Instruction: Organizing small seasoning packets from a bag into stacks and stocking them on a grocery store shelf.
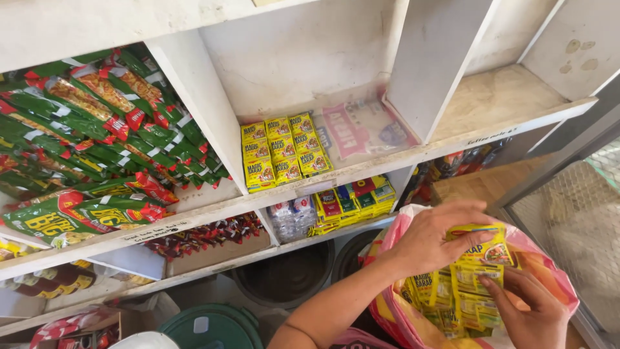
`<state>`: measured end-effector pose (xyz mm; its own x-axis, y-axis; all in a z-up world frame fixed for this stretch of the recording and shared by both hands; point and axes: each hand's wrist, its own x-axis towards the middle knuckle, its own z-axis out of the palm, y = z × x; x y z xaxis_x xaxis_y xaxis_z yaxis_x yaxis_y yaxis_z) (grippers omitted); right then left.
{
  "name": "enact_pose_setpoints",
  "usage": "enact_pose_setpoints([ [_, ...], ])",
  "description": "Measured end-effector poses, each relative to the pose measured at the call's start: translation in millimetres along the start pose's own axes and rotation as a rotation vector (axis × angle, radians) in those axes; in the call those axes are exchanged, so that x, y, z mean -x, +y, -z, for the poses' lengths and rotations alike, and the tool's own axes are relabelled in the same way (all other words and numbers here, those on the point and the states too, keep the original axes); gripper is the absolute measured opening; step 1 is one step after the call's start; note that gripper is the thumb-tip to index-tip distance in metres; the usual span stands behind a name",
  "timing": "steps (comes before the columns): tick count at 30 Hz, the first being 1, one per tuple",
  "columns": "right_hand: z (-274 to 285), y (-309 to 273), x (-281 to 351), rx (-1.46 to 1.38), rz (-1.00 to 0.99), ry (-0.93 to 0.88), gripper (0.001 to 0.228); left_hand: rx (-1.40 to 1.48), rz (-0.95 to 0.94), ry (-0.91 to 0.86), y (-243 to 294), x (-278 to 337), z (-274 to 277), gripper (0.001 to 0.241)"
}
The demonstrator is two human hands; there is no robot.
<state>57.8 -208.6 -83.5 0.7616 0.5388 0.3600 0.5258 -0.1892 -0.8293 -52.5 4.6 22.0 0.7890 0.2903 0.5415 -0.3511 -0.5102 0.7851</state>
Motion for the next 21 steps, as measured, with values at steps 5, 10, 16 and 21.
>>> enact_pose_setpoints([
  [5, 6.9, -28.3, -8.2, 0.167, -0.09, 0.007, 0.015, -0.065, -0.023, -0.1, 14.1, -16.8, 9.2, 0.029],
  [10, 21.5, -84.1, -23.2, 0.421, -0.072, -0.012, 0.028, 0.18, 0.107, -0.121, 24.5, -52.3, 13.6, 0.04],
  [16, 20.6, -67.7, -38.9, -0.149, -0.095, -0.015, 0.048, 0.517, 0.242, -0.05, 7.3, -88.7, 2.1, 0.027],
  [21, 10.2, -84.1, -54.2, -0.218, -0.004, 0.064, 0.037, 0.473, 0.1, 0.008, -40.2, -87.8, -26.9, 0.031],
])
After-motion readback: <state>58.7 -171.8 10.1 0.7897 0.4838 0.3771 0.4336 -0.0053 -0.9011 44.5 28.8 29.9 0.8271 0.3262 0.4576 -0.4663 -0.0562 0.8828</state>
